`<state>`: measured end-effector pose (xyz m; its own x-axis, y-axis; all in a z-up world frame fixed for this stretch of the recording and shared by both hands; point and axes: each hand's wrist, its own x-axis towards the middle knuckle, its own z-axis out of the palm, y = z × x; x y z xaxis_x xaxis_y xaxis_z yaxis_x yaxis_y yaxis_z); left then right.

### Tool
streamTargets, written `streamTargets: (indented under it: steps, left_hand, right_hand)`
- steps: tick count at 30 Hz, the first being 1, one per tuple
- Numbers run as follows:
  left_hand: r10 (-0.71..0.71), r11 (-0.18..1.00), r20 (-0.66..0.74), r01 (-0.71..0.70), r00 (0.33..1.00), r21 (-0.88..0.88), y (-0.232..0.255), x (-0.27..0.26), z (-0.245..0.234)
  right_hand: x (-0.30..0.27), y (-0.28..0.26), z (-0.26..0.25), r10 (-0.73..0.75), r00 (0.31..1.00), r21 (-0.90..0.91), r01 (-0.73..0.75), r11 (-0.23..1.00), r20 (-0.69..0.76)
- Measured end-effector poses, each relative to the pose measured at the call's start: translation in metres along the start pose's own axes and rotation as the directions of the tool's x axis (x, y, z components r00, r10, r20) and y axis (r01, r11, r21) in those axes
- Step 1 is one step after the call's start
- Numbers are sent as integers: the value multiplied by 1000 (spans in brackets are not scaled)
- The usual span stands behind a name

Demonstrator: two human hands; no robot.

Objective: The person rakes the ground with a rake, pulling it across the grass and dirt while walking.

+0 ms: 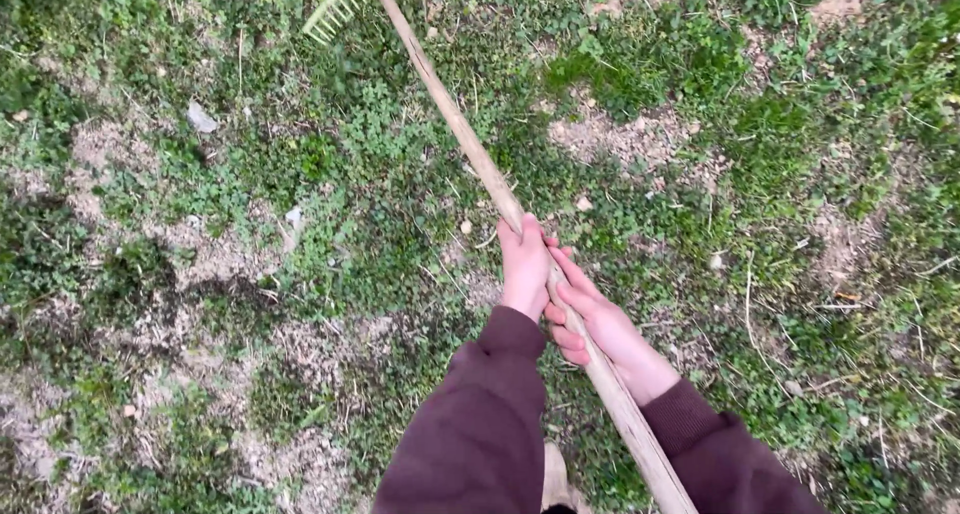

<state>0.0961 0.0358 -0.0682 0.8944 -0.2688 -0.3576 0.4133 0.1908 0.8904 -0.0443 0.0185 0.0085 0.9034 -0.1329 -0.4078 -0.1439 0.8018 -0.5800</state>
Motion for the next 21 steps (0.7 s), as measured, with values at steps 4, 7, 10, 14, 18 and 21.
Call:
streamTargets:
  steps: [4,7,10,14,18,21]
  left_hand:
    - [42,998,7,-43,999,38,43,47,16]
    - [59,992,26,-61,998,114,41,74,20]
    - [7,977,-30,-1,1000,212,16,95,20]
    - [36,893,-100,13,994,450,3,96,11]
    - [43,761,-108,38,993,648,-39,115,-13]
    - [8,795,-84,45,996,605,-46,84,-19]
  right_hand:
    - [67,-19,2,-23,999,58,21,998,22]
    - [101,-18,-10,-33,999,94,31,995,25]
    - [105,-11,-18,-15,999,40,17,999,-38]
    - [85,1,-11,-21,999,95,26,995,-49]
    - [62,16,-17,-33,998,104,38,994,-49]
    - [42,36,-26,-30,997,138,39,990,-64]
